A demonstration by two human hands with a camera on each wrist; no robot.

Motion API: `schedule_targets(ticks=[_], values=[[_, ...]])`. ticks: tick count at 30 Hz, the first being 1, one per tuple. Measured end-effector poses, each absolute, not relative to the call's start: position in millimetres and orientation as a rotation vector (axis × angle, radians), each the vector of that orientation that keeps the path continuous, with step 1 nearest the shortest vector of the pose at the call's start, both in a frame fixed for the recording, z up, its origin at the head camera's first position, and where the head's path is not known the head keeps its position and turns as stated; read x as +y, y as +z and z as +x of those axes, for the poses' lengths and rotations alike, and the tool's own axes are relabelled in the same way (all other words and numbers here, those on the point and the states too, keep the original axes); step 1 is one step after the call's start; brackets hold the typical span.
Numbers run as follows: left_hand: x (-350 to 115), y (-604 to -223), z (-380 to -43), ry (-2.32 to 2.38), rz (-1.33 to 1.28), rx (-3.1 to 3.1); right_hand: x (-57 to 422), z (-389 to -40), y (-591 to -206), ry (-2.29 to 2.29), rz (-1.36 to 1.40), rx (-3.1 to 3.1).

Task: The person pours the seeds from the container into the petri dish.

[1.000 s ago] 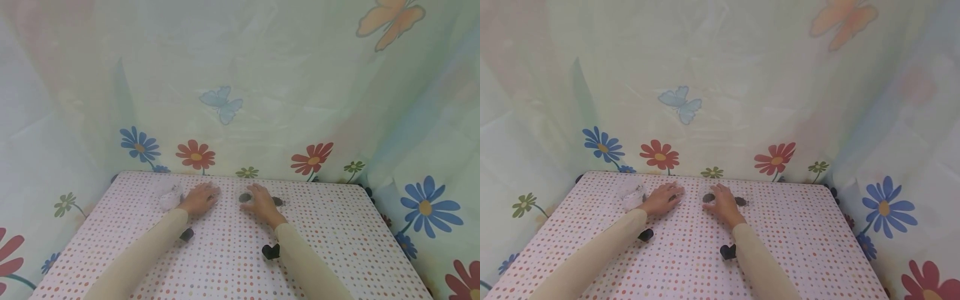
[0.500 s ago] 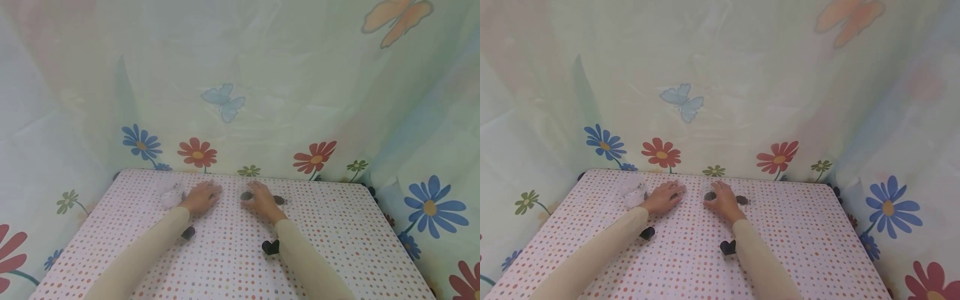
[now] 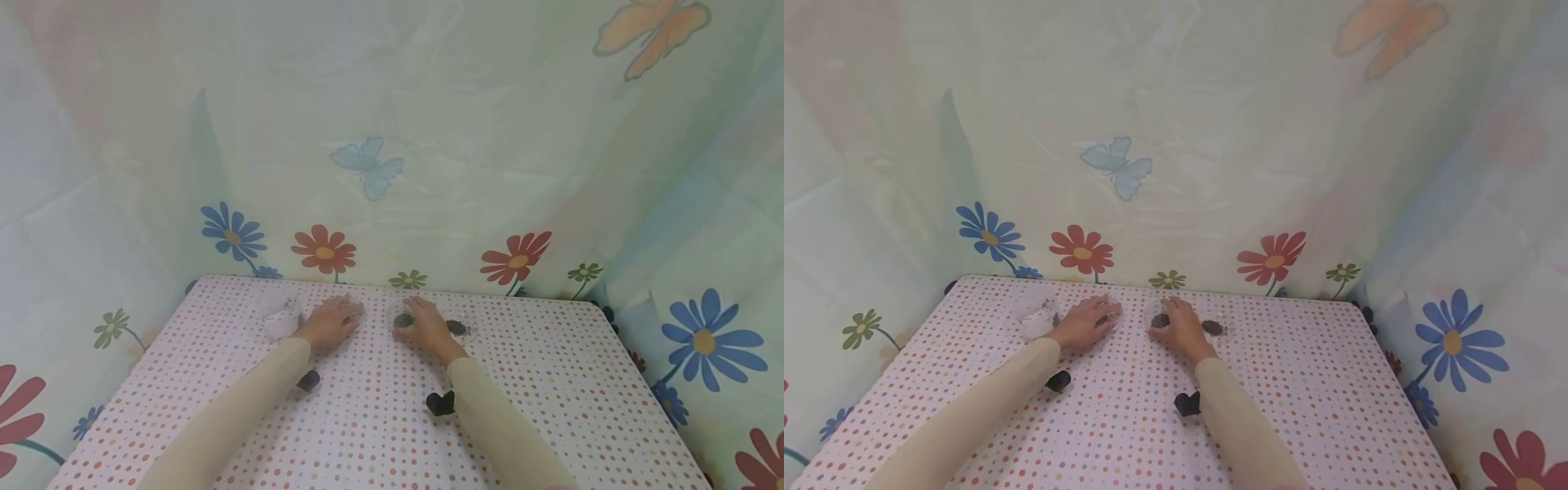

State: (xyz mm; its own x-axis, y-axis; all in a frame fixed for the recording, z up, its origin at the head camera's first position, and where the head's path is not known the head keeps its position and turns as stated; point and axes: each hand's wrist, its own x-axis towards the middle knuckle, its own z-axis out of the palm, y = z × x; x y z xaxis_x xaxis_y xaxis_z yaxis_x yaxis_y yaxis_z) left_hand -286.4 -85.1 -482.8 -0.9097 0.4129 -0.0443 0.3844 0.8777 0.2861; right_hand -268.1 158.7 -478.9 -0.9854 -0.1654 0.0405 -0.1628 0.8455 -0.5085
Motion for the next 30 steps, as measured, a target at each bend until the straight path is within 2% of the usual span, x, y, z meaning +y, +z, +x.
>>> schedule_targets(ticks=[30], values=[[-85.0,-488.5,-286.9,0.419,0.634,2.975,140.2,-268.9,-481.3,-0.791,-0.268,3.044]])
